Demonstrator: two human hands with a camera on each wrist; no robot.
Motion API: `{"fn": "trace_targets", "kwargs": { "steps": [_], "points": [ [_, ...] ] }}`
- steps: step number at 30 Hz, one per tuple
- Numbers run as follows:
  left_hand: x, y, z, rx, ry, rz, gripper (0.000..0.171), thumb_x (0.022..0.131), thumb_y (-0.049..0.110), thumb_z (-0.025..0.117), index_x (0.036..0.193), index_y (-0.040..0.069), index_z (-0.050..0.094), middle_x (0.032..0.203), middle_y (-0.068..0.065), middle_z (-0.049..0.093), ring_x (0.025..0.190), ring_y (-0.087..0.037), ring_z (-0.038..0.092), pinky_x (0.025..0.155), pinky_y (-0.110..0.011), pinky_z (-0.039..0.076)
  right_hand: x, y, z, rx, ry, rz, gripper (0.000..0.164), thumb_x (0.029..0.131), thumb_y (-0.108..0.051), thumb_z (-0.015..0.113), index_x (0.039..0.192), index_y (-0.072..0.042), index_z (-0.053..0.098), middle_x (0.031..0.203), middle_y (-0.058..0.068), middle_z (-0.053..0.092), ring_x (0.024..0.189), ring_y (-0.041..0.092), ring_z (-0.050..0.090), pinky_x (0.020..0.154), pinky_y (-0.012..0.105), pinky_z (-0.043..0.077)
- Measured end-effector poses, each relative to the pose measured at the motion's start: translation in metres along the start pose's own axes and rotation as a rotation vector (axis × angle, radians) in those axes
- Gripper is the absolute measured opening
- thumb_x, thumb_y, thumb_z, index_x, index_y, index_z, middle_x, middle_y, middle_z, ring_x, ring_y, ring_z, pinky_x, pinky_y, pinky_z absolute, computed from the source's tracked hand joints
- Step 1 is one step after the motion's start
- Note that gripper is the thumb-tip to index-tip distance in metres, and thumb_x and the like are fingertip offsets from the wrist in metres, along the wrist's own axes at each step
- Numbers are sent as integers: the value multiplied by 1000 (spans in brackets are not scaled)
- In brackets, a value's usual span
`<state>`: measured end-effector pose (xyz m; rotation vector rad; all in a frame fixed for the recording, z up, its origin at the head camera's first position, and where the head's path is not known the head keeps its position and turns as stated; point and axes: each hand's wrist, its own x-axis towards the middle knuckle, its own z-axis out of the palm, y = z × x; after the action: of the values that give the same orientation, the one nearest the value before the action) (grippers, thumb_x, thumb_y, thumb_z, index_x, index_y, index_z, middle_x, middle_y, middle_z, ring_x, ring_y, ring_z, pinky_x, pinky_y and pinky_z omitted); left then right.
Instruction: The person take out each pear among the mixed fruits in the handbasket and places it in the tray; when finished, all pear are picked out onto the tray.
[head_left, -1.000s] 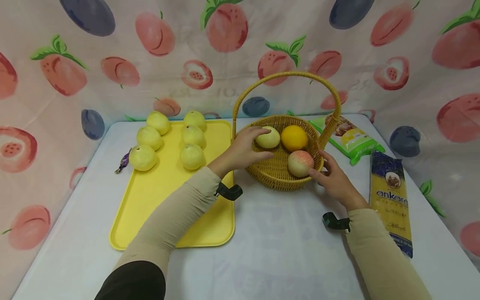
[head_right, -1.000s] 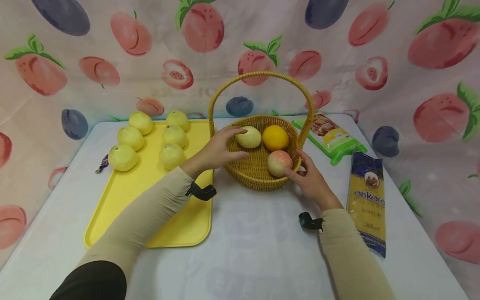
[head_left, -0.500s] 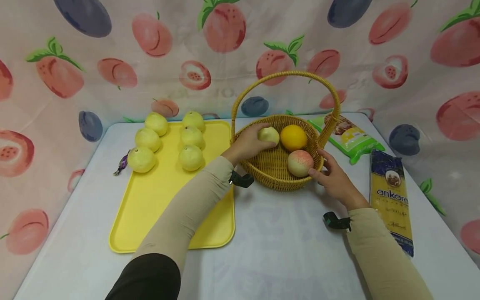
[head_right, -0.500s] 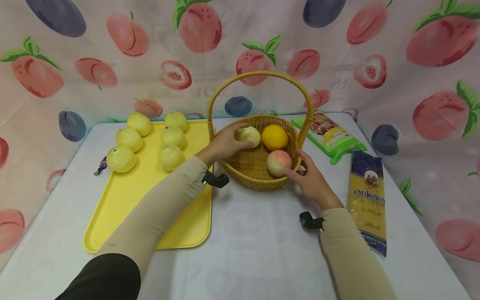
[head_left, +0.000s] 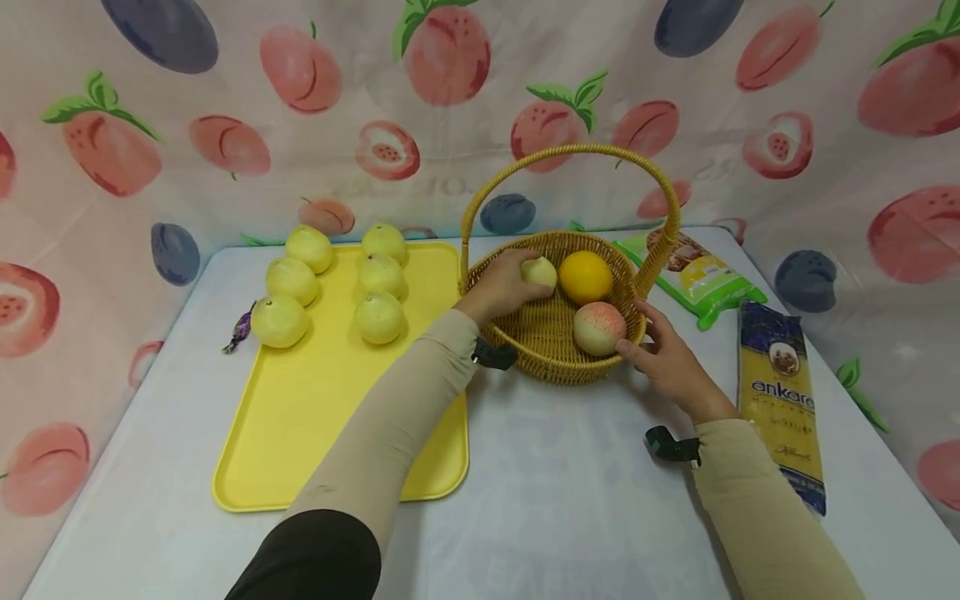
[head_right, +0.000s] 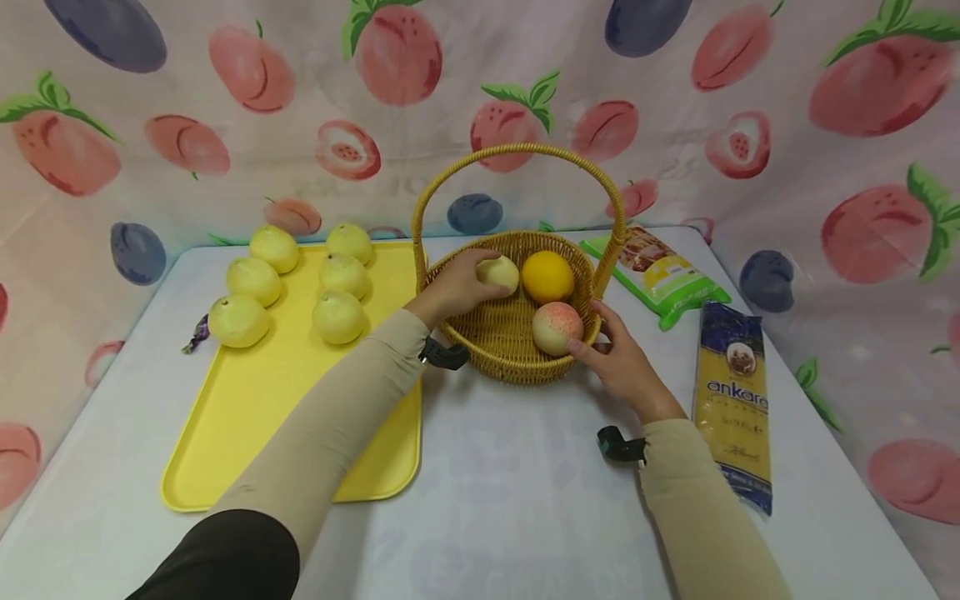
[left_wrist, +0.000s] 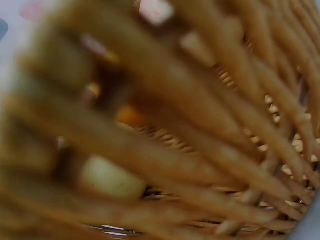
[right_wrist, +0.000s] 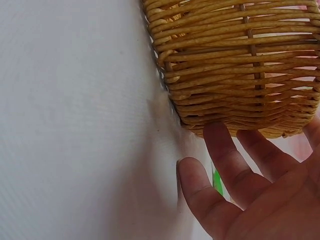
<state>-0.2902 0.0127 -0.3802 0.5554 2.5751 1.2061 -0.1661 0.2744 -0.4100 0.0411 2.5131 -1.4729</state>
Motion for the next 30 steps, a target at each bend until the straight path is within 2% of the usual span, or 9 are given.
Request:
{"fn": "trace_targets", "kwargs": {
  "steps": [3,8,15,20,30],
  "points": [
    [1,1,0,22,4,-16,66,92,31,75,150,14,47,152,-11,37,122,-26,49,91,-38,49,0,0,0,-2,1,-2,92,99,-51,59,163,-25,-2,163,24,12,131,47,40,104,59,37],
    [2,1,0,25,-44,-49,66,90,27,78,149,17,49,147,-14,36,116,-28,51,92,-41,48,0,0,0,-5,4,-5,92,98,-51,59,163,-25,-2,163,24,13,130,46,41,104,58,37],
    [9,0,2,72,-106,2,69,90,20,78,151,17,45,148,-7,46,122,-25,51,95,-41,46,0,-1,0,-1,3,0,93,98,-52,59,163,-24,-3,163,24,12,130,46,40,104,58,37],
    [12,0,3,131,-123,41,70,92,19,76,152,16,42,148,-8,47,123,-25,51,97,-41,45,1,-1,-2,13,-2,-3,93,98,-51,59,163,-25,-3,163,24,11,131,47,40,104,58,36],
    [10,-1,3,196,-160,50,76,91,21,77,155,16,37,146,-10,49,126,-27,51,101,-44,43,4,2,-1,25,-15,-4,90,101,-43,59,163,-24,-4,163,25,10,132,47,40,103,56,37]
  ]
}}
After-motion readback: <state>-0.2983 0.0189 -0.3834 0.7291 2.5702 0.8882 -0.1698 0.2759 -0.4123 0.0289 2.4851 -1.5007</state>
